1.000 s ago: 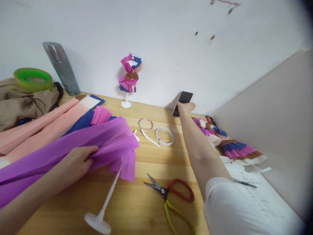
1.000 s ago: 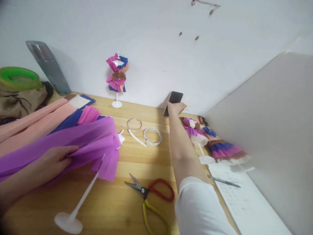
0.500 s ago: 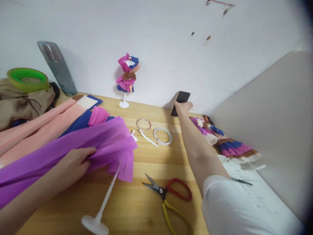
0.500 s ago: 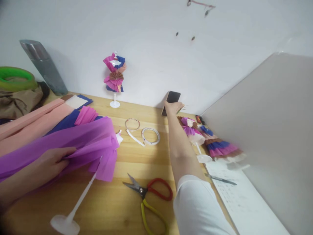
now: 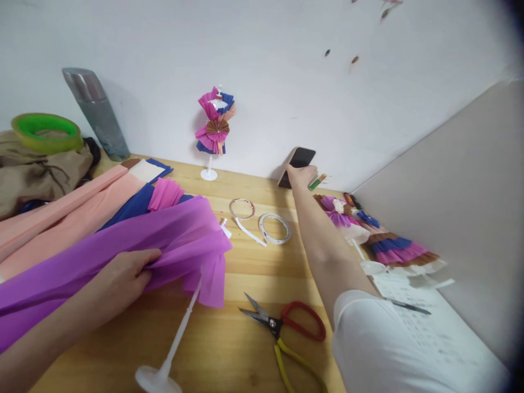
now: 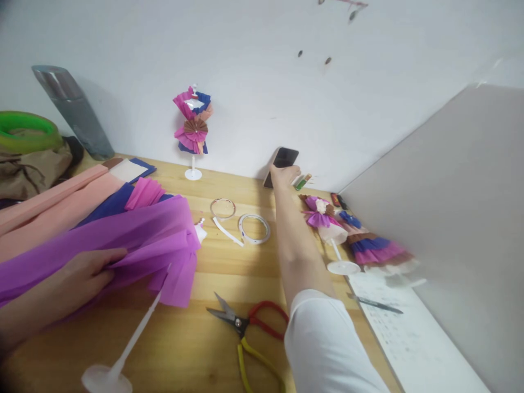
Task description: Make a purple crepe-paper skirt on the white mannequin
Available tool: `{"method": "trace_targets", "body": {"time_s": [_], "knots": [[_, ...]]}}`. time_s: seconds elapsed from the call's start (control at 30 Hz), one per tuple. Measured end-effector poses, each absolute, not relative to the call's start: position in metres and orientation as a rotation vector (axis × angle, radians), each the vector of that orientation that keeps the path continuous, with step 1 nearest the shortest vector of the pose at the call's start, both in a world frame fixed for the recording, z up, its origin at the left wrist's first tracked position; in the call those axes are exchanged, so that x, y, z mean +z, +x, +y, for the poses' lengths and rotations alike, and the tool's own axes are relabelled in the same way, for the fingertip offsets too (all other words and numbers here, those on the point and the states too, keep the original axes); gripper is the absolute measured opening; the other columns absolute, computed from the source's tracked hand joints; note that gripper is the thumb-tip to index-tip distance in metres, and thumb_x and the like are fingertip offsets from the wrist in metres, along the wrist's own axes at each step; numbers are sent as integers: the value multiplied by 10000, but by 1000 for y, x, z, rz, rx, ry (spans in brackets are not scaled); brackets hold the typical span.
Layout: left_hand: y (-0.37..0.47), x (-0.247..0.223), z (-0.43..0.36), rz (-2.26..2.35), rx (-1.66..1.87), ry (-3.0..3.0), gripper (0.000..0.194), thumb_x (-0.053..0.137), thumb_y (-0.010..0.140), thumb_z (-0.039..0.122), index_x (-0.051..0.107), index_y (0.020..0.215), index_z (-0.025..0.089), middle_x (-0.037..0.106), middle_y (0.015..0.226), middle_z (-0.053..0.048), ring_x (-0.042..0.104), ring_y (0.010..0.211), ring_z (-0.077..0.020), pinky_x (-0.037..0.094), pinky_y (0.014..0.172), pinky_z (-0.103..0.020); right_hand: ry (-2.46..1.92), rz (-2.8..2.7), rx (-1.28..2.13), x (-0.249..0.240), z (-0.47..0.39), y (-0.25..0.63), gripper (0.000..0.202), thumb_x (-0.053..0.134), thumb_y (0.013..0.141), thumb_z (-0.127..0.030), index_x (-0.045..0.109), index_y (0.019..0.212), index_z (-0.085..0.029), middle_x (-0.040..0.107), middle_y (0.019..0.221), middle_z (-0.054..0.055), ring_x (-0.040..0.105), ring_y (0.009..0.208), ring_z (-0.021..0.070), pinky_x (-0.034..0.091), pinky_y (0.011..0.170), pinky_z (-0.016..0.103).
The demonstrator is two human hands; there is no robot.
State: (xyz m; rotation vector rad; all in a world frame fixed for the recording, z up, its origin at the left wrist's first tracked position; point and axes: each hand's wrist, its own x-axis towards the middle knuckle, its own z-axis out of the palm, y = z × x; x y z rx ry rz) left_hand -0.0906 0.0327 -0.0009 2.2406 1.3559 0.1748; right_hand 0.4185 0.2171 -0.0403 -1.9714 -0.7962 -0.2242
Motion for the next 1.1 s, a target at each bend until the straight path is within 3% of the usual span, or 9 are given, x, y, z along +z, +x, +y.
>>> {"method": "trace_targets", "body": {"time_s": [0.27,0.5,0.83,0.93,1.1], "knots": [[-87,5,33,1351,47,2201,388,321,742,156,679,890,174,741,1058,-85,657,1048,-297,474,909,-386,-1997,-664,-218,-40,213,405,721,833,623,-388,482,1158,-56,541,1194,244,464,1234,382,370,1068,522],[-87,2,35,1363,26,2174,356,310,719,236,649,822,206,736,1019,-94,634,1089,-332,473,909,-430,-2041,-663,-237,-43,209,399,367,603,931,-360,570,1244,-171,573,1295,99,575,1154,263,489,959,501],[-88,-3,37,1372,39,2197,430,317,686,256,688,898,205,742,1034,-88,644,1082,-325,474,936,-422,-2050,-657,-253,-47,208,397,360,602,933,-356,574,1239,-167,581,1281,100,590,1125,255,506,938,487],[-88,-1,36,1372,63,2187,401,335,697,239,691,881,215,749,1011,-70,652,1054,-311,488,903,-397,-2034,-681,-245,-45,205,398,410,671,873,-366,572,1200,-140,580,1251,116,569,1143,272,484,962,492],[-86,5,36,1335,24,2176,351,352,718,206,686,825,226,755,966,-56,656,1057,-321,493,890,-410,-2004,-705,-237,-43,202,398,713,844,614,-387,509,1161,-75,546,1203,214,500,1193,356,414,1023,498]]}}
